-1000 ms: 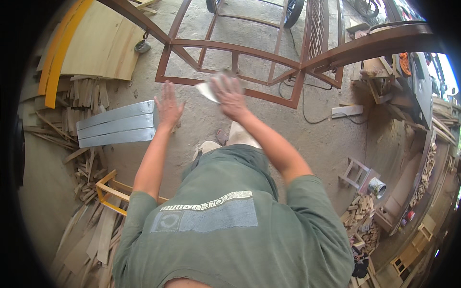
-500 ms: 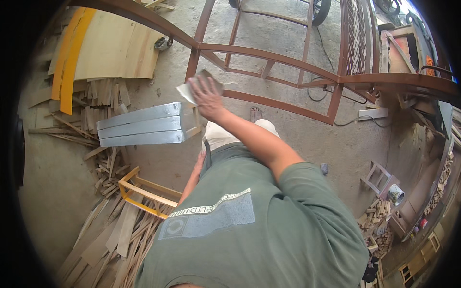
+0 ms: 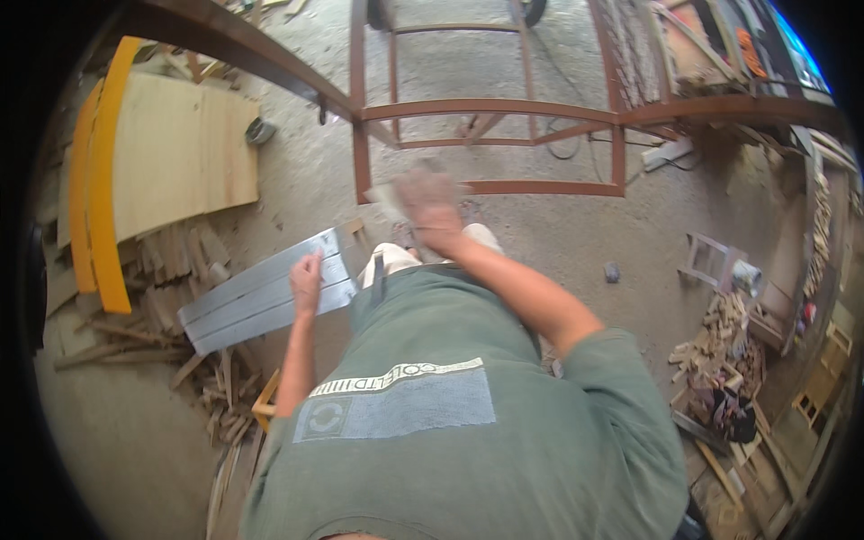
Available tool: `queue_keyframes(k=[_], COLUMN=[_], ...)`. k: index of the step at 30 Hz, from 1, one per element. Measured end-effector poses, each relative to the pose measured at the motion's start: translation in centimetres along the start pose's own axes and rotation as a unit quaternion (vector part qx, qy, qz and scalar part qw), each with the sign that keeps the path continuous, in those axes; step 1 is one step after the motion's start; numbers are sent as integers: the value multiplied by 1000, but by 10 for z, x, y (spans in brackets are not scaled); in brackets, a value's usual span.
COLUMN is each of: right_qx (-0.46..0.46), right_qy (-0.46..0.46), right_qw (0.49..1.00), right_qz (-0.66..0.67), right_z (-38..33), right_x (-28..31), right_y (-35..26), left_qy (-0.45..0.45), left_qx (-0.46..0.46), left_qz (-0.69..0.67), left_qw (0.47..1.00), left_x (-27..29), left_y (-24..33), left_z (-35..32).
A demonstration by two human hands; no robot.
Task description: The person sands the surface of a brown metal cart frame using sandpaper by hand and then uses a power grinder to smooth specific areas of the frame.
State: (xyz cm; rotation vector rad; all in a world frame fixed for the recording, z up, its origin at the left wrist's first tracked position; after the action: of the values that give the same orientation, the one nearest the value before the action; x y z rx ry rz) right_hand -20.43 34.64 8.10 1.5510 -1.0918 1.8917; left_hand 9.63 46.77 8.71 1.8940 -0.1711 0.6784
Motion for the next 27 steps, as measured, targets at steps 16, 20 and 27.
queue_keyframes(k=[16, 20, 27], right_qx=[-276, -251, -459], right_qy=[120, 70, 141], right_qw=[941, 944, 841], right_qz=[-151, -204, -250], right_z=[-77, -97, -181], right_x=[16, 5, 64], right_y=[63, 98, 221], left_qy=[-275, -285, -345], left_qx=[-437, -478, -470], left_qz=[261, 293, 349], left_qw=[815, 778, 734], left_x=[-182, -197, -225], left_y=[126, 135, 157], left_z=[39, 37, 30])
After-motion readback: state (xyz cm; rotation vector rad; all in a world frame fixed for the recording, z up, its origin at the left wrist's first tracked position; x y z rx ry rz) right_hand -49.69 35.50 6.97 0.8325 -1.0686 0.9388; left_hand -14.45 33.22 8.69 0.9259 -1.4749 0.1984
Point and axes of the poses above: each hand's wrist, its own z-axis towards the middle knuckle, its own x-axis out of the back of the hand, y = z × x, the point moved 4 cm from there along z, towards the middle knuckle, and after that the axes turned 12 degrees about -z, right-handed, at the moved point
